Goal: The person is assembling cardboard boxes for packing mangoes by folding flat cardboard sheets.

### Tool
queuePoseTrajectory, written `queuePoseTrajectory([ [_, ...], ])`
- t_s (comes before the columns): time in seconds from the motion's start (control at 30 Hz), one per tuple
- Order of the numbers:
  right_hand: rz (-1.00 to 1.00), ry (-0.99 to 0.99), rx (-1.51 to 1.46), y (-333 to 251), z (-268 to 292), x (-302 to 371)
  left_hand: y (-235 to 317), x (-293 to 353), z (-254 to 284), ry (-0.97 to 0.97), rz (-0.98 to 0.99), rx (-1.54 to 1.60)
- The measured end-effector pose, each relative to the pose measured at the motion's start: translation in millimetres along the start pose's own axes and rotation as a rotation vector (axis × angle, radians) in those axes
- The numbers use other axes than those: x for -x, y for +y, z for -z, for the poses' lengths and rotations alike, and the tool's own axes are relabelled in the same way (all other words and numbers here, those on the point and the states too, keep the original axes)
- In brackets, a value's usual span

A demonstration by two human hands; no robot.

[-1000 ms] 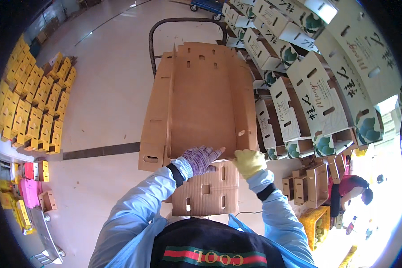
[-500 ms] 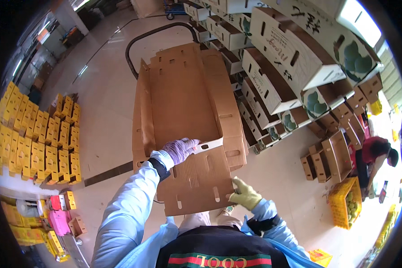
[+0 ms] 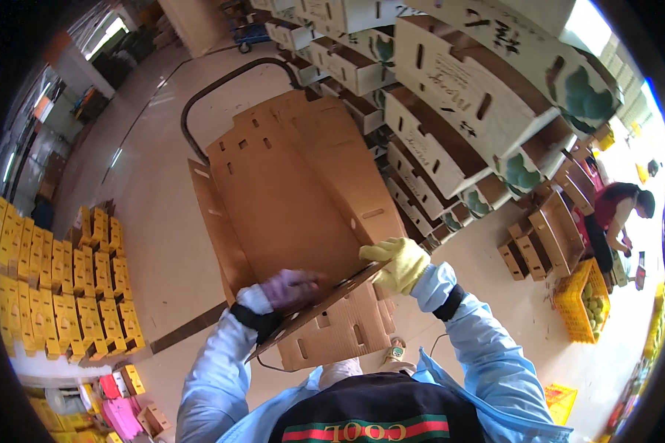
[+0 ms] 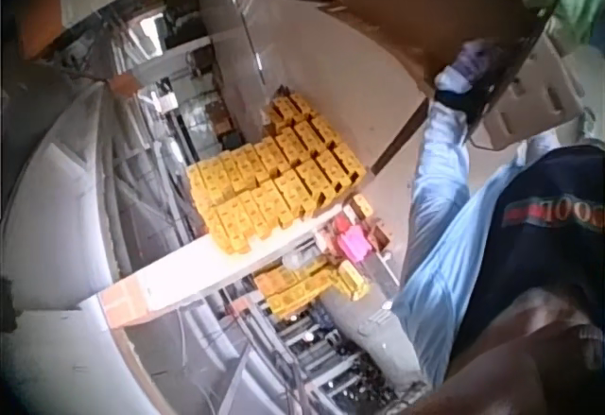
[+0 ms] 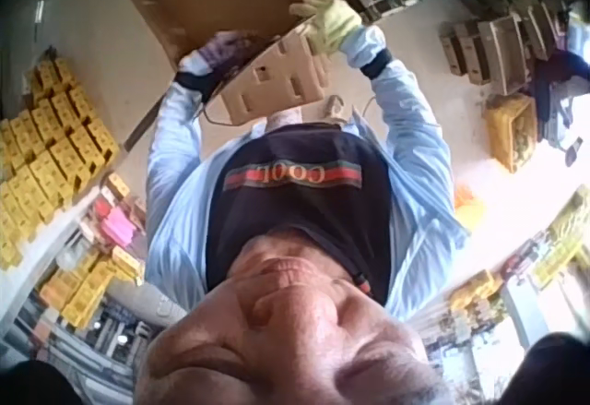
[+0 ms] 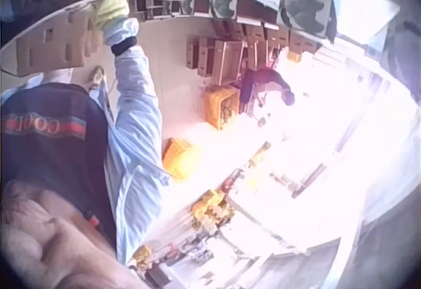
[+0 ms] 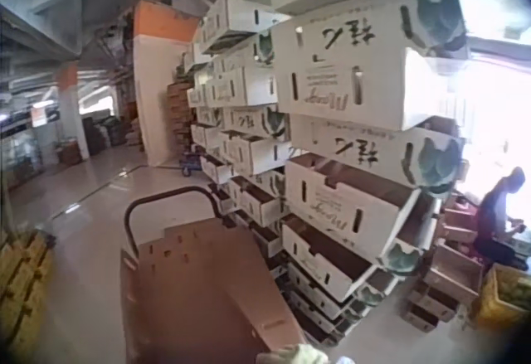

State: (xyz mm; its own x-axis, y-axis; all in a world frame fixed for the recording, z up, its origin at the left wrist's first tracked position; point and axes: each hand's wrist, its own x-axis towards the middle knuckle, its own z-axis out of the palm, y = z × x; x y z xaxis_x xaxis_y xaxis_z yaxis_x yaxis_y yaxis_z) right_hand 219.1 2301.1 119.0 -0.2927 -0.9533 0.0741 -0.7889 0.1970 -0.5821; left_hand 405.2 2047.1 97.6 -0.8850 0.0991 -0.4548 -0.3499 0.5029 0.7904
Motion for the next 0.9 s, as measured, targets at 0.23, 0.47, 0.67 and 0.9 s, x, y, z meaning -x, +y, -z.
queuePoseTrajectory([
  [0.23,0.004,0.393,-0.189,6,-30,-17,-115,111,-63,1.098,-0.344,1.257],
  [0.47,-0.151,0.38,-0.121,13,-37,-22,-58,88,-91,1.113,-0.538,1.452],
  [0.67,-0.366,0.366,-0.247,-9,-35,-28,-63,48,-92,1.655,-0.216,0.721],
  [0.9,0.144,0.748,0.199,-46,-25,-19,-67,40,-65,1.493,0.176,-0.306],
])
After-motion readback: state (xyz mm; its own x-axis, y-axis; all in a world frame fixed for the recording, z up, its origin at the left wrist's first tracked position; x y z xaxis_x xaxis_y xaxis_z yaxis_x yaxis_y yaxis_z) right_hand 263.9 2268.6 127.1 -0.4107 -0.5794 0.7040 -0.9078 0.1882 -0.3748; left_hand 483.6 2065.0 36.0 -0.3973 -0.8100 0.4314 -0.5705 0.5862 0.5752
